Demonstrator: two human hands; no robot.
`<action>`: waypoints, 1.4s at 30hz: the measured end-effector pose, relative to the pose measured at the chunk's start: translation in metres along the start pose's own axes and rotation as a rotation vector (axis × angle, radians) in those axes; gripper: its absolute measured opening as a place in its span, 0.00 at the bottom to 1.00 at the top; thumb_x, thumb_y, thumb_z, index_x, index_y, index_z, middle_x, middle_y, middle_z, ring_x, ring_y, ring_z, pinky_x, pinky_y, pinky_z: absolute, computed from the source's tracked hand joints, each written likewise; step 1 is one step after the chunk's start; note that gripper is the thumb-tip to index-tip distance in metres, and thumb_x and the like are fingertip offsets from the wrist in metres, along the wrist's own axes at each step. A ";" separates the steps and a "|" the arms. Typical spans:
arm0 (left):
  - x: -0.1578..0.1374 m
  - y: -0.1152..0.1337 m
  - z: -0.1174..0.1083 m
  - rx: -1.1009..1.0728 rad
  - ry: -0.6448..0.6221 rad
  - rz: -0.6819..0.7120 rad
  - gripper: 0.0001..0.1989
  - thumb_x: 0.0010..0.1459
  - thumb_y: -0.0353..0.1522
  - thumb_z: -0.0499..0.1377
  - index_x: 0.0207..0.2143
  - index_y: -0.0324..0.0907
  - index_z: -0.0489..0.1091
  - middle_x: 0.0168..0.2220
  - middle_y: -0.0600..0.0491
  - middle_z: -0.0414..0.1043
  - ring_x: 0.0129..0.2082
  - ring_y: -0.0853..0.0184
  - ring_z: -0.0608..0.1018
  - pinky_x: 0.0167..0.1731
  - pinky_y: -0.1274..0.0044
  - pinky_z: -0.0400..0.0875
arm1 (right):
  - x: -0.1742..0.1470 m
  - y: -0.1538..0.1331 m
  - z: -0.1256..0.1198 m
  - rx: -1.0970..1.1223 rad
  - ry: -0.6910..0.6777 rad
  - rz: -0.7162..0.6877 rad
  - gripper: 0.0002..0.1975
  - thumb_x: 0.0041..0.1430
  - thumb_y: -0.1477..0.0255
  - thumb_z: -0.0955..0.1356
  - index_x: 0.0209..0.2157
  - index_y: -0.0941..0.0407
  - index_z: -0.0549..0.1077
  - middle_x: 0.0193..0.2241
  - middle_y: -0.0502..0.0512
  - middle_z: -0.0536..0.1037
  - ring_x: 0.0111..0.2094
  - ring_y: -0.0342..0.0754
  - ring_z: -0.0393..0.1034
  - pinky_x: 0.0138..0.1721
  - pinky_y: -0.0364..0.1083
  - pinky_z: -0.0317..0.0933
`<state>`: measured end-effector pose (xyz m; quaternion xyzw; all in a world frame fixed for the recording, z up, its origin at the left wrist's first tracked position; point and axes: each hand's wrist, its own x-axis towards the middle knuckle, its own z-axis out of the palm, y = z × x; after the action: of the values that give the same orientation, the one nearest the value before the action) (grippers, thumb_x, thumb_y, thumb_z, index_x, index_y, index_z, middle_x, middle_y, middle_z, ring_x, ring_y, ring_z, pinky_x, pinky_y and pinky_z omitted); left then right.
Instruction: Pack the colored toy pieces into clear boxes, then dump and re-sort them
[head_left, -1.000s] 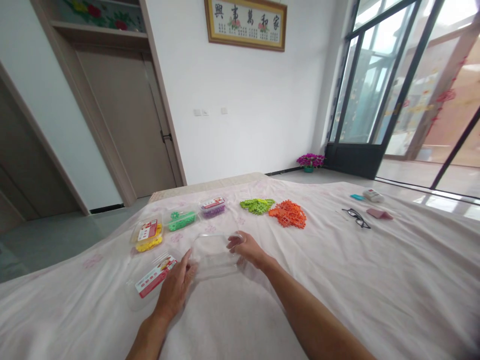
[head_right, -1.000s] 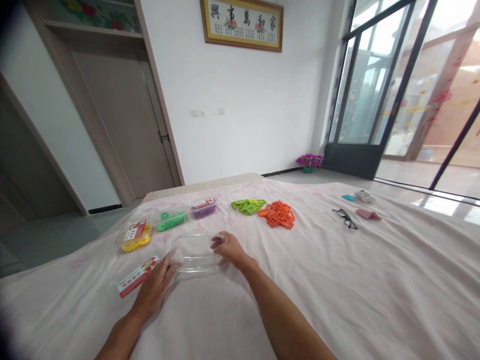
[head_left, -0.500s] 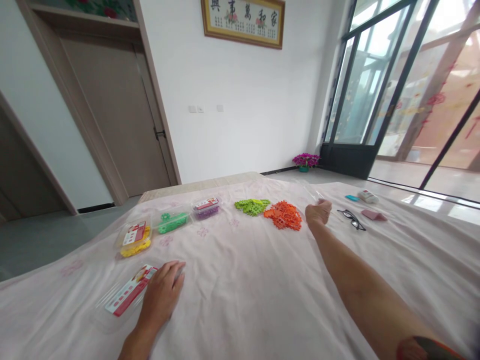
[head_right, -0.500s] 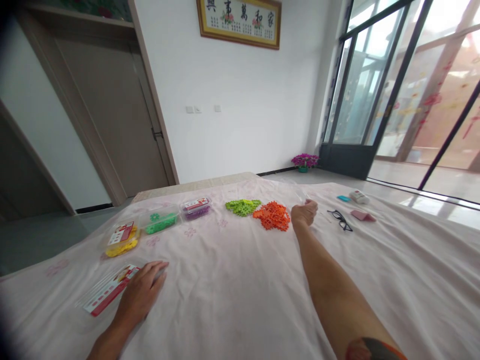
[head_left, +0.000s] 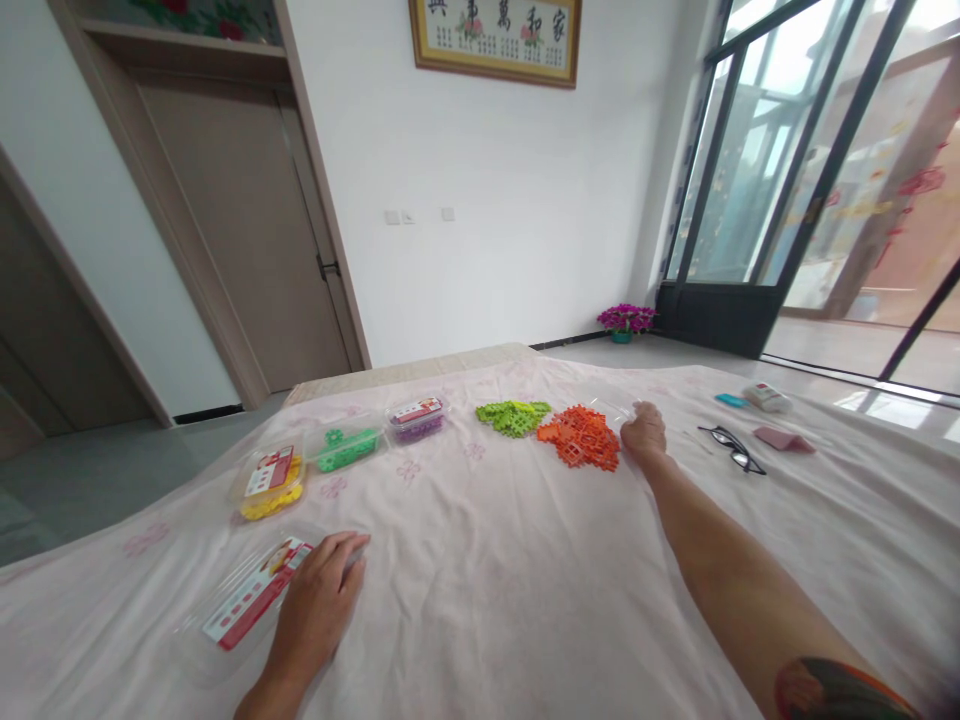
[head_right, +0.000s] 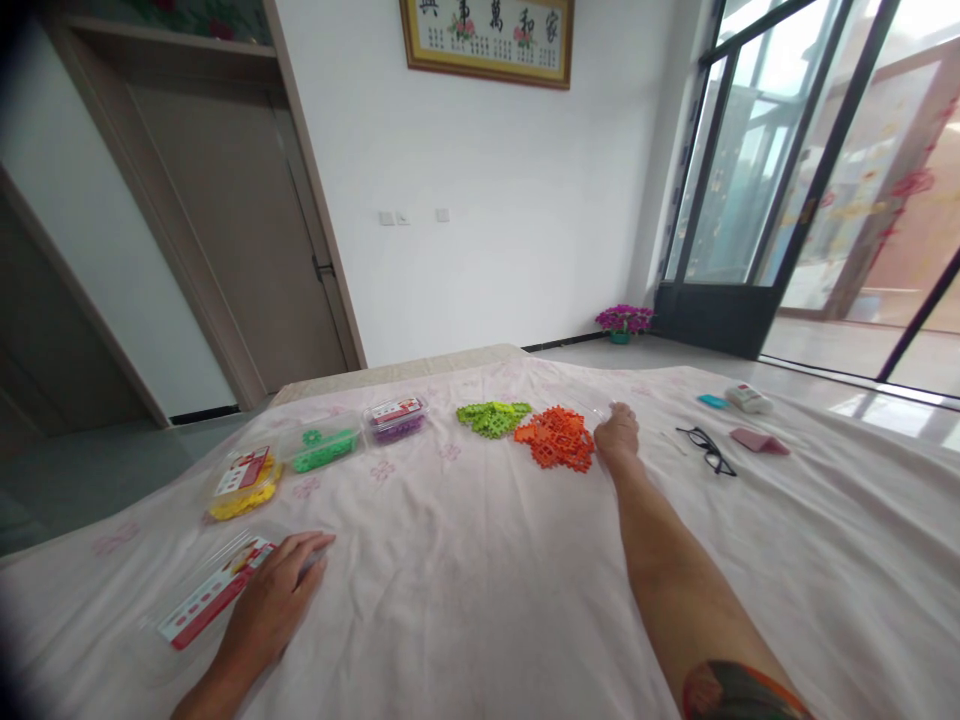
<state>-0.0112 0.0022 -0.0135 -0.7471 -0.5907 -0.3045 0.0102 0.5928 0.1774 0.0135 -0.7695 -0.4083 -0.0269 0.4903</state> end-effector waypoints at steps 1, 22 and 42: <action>0.000 0.000 0.000 -0.001 -0.003 -0.002 0.16 0.63 0.34 0.50 0.47 0.44 0.75 0.49 0.49 0.76 0.52 0.60 0.76 0.55 0.64 0.69 | 0.002 0.001 0.004 0.024 -0.044 -0.053 0.24 0.47 0.80 0.63 0.50 0.60 0.68 0.48 0.65 0.71 0.51 0.57 0.66 0.56 0.56 0.59; -0.002 0.005 -0.006 -0.022 0.003 -0.008 0.16 0.62 0.31 0.51 0.48 0.43 0.74 0.48 0.48 0.75 0.51 0.61 0.76 0.55 0.66 0.67 | -0.144 -0.053 -0.017 0.273 -0.212 -0.453 0.19 0.46 0.74 0.62 0.44 0.54 0.67 0.43 0.59 0.75 0.47 0.54 0.69 0.53 0.54 0.62; -0.005 0.000 -0.022 -0.157 0.207 -0.145 0.25 0.68 0.41 0.46 0.62 0.41 0.63 0.60 0.42 0.67 0.62 0.56 0.67 0.63 0.59 0.59 | -0.247 -0.223 -0.026 0.670 -0.853 -0.067 0.27 0.48 0.71 0.66 0.53 0.55 0.65 0.36 0.53 0.77 0.35 0.49 0.72 0.29 0.44 0.65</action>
<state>-0.0214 -0.0099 0.0020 -0.6655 -0.6135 -0.4250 -0.0096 0.2919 0.0503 0.0813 -0.5001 -0.5817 0.4038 0.4984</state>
